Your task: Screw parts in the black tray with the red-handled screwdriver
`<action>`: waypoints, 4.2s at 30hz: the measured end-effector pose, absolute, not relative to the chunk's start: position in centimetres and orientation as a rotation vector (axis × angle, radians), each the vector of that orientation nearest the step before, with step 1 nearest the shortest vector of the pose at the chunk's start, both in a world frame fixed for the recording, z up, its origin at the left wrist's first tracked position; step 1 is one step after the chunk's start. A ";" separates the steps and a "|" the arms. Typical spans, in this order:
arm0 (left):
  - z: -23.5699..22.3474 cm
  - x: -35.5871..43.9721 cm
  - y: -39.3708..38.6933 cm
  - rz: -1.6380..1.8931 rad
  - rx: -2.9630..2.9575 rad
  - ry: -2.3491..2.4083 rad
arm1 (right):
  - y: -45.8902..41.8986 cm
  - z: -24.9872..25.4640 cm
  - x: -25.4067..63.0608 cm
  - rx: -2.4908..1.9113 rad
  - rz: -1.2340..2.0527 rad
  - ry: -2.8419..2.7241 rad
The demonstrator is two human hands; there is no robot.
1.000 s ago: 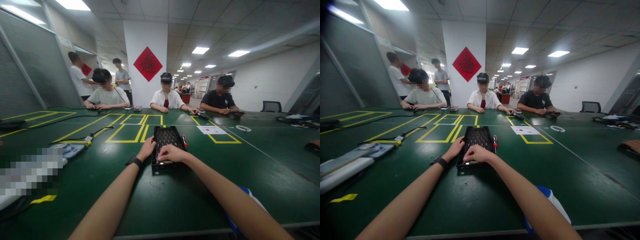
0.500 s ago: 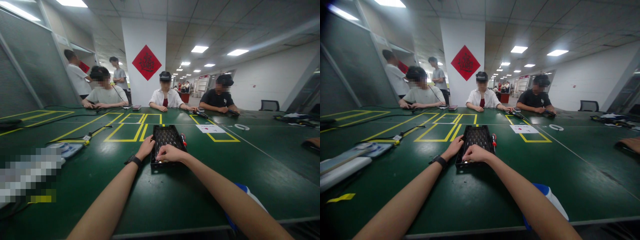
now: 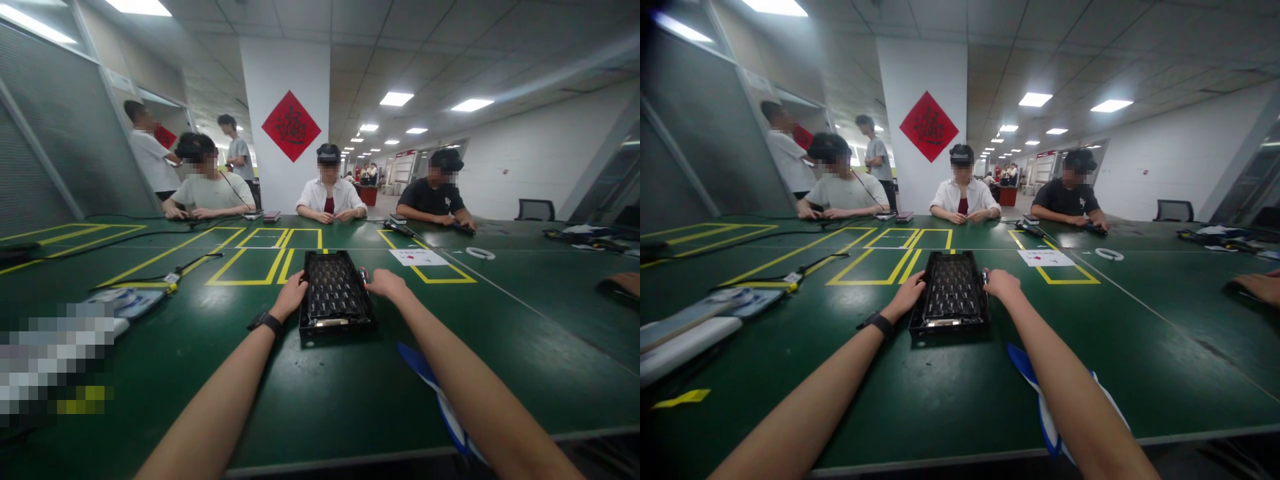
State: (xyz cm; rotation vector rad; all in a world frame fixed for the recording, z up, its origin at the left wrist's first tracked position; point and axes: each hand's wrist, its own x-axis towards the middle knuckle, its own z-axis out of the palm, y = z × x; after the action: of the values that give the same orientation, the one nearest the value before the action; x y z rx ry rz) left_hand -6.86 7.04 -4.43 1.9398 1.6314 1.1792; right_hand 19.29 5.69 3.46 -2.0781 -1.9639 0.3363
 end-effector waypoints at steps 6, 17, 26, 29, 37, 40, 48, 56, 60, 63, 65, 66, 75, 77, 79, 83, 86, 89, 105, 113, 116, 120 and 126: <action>-4.4 -7.0 6.6 1.165 1.877 1.563 | 7.0 0.7 20.3 -1.972 0.702 -1.806; -4.4 -6.0 7.1 1.233 1.896 1.591 | 6.0 3.0 14.3 -1.107 0.957 -1.326; -0.8 -5.0 2.1 1.358 1.798 1.105 | 1.6 0.6 10.1 -0.620 1.158 -1.360; -0.4 -4.6 1.1 1.245 1.745 0.980 | 1.5 0.4 10.2 -0.614 1.098 -1.362; -0.9 -4.8 0.9 1.014 1.728 0.858 | 1.3 0.3 11.4 -0.565 1.182 -1.535; -1.0 -4.9 0.9 0.957 1.706 0.804 | 1.4 0.2 11.8 -0.541 1.214 -1.567; -1.7 -4.3 1.3 1.114 1.769 0.945 | 1.5 0.1 12.0 -0.592 1.119 -1.534; -1.0 -4.8 1.0 0.925 1.785 0.792 | 1.1 0.2 12.1 -0.545 1.217 -1.568; -1.2 -4.6 1.0 0.987 1.844 0.796 | 1.1 0.2 12.2 -0.536 1.186 -1.581; -1.3 -4.4 1.1 1.084 1.851 0.873 | 1.1 0.2 12.1 -0.537 1.210 -1.547; -1.4 -4.4 1.1 1.099 1.816 0.915 | 1.1 0.2 12.0 -0.543 1.246 -1.516; -1.4 -4.5 1.1 1.088 1.800 0.925 | 1.1 0.1 11.9 -0.544 1.265 -1.502; -0.9 -4.8 0.8 0.919 1.817 0.845 | 1.2 0.2 11.9 -0.558 1.312 -1.466; -0.5 -5.0 0.5 0.869 1.852 0.816 | 1.1 0.3 12.0 -0.538 1.347 -1.491; -0.1 -5.1 0.4 0.833 1.860 0.796 | 1.1 0.3 12.1 -0.508 1.380 -1.517; -0.3 -5.2 0.7 0.885 1.762 0.833 | 1.2 0.3 12.2 -0.460 1.399 -1.540; -0.9 -5.1 1.1 0.994 1.679 0.866 | 1.2 0.2 12.2 -0.475 1.354 -1.521; -1.1 -4.9 1.1 1.000 1.691 0.870 | 1.2 0.3 12.1 -0.494 1.337 -1.523; -0.1 -5.2 0.6 0.863 1.778 0.715 | 1.1 0.3 12.2 -0.490 1.310 -1.531; -1.4 -4.9 1.1 0.948 1.749 0.846 | 1.0 0.4 11.9 -0.467 1.282 -1.551; -1.2 -4.8 0.9 0.941 1.782 0.839 | 1.0 0.3 11.9 -0.461 1.282 -1.541; -0.6 -4.9 0.6 0.901 1.780 0.772 | 1.2 0.3 12.0 -0.457 1.308 -1.532; -0.5 -5.1 0.6 0.860 1.767 0.709 | 1.3 0.1 12.1 -0.499 1.314 -1.535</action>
State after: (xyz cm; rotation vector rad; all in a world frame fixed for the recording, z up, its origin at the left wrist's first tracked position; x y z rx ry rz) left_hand -5.12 0.64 -0.48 1.7665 0.7092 0.8602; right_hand 12.10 1.28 0.12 -0.4987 -1.5355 1.3143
